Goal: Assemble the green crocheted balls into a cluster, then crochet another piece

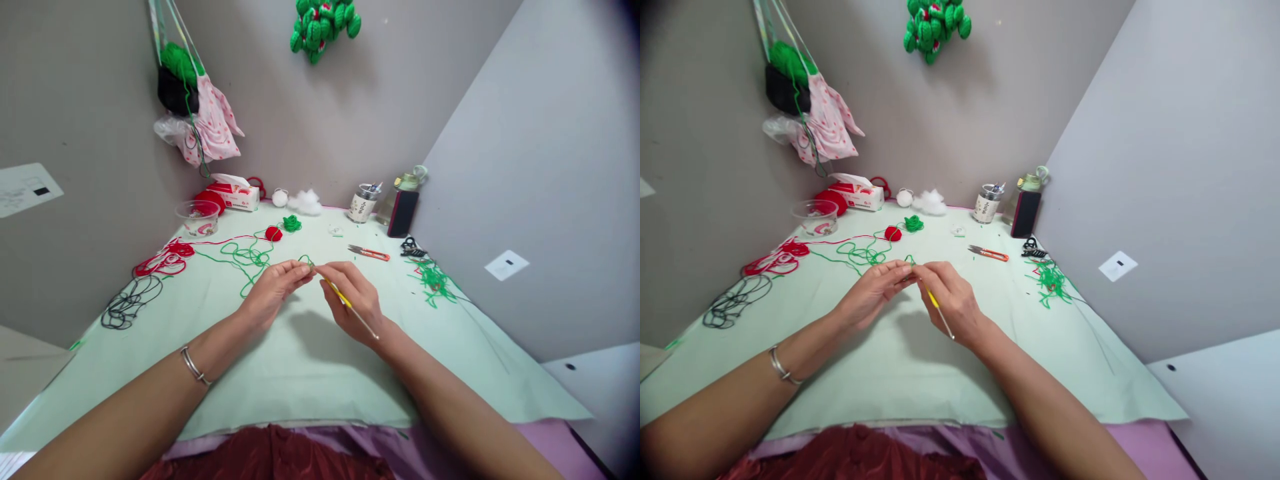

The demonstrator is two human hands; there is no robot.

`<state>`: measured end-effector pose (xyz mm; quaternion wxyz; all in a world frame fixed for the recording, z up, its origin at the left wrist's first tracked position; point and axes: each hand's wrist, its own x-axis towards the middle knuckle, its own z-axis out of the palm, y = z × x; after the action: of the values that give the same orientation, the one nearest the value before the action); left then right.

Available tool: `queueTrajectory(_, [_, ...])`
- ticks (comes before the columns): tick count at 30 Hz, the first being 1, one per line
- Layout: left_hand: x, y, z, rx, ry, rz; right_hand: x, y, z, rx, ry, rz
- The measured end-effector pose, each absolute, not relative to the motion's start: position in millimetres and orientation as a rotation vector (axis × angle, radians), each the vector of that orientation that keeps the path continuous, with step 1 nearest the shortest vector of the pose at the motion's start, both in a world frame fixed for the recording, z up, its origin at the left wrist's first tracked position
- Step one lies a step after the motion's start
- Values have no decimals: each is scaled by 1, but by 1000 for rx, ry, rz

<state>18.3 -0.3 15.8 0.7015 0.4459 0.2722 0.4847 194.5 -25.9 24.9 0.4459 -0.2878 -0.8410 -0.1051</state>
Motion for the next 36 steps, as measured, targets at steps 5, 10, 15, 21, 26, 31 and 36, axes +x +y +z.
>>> queueTrajectory(5, [16, -2, 21, 997, 587, 1028, 197, -25, 22, -710, -2112, -300])
queueTrajectory(10, [14, 1, 20, 959, 514, 1012, 199, -26, 24, -784, -2063, -142])
queueTrajectory(15, [12, 1, 21, 919, 514, 989, 201, -25, 22, -736, -2109, -200])
queueTrajectory(21, [13, -3, 26, 1036, 589, 957, 200, -25, 28, -737, -2083, -25])
queueTrajectory(26, [15, -1, 22, 1030, 620, 989, 199, -25, 35, -834, -1891, 337])
queueTrajectory(31, [14, 1, 20, 1011, 569, 987, 202, -19, 36, -846, -1540, 823])
queueTrajectory(36, [15, 0, 23, 983, 542, 987, 203, -13, 41, -791, -1301, 1149])
